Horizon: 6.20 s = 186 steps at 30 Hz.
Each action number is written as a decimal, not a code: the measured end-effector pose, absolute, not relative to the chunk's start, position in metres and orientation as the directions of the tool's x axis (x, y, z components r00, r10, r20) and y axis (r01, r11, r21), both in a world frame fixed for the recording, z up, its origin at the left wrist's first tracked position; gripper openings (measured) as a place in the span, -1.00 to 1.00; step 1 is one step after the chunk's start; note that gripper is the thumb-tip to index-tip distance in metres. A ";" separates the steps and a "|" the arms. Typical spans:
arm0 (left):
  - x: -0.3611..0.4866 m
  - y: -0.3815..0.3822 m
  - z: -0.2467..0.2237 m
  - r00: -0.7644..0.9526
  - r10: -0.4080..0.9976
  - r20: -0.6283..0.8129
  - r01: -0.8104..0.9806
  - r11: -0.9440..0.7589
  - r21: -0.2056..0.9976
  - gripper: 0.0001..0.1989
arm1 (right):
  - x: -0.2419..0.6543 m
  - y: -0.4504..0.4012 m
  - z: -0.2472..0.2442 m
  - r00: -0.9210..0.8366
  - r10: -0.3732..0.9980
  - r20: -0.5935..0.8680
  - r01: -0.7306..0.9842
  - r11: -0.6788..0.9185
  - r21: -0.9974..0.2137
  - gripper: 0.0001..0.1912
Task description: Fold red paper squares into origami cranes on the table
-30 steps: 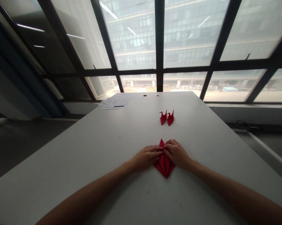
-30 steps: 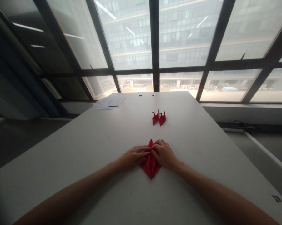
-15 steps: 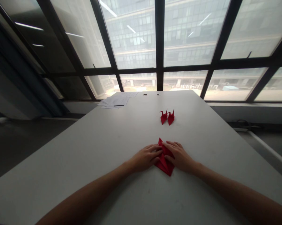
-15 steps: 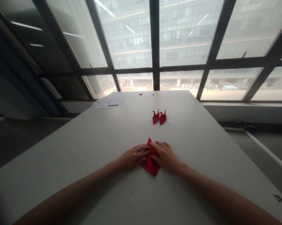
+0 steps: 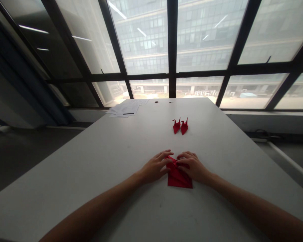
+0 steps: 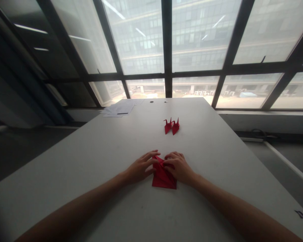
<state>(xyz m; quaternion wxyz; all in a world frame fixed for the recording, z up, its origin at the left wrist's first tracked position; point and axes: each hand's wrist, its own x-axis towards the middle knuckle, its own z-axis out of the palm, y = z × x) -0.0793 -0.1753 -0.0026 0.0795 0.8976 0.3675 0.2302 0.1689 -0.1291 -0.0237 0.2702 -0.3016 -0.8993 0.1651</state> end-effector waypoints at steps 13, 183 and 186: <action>-0.076 -0.175 -0.007 0.546 0.770 0.329 0.748 -0.625 0.221 -0.73 | 0.159 -0.155 -0.010 -0.758 0.526 0.385 0.467 0.851 -0.241 -0.55; -0.092 -0.177 -0.005 0.620 0.767 0.165 0.732 -0.642 0.231 -0.35 | 0.157 -0.157 -0.005 -0.738 0.590 0.328 0.519 0.806 -0.284 -0.69; -0.092 -0.174 -0.003 0.635 0.730 0.254 0.694 -0.683 0.228 -0.48 | 0.157 -0.156 -0.005 -0.733 0.594 0.331 0.516 0.803 -0.298 -0.68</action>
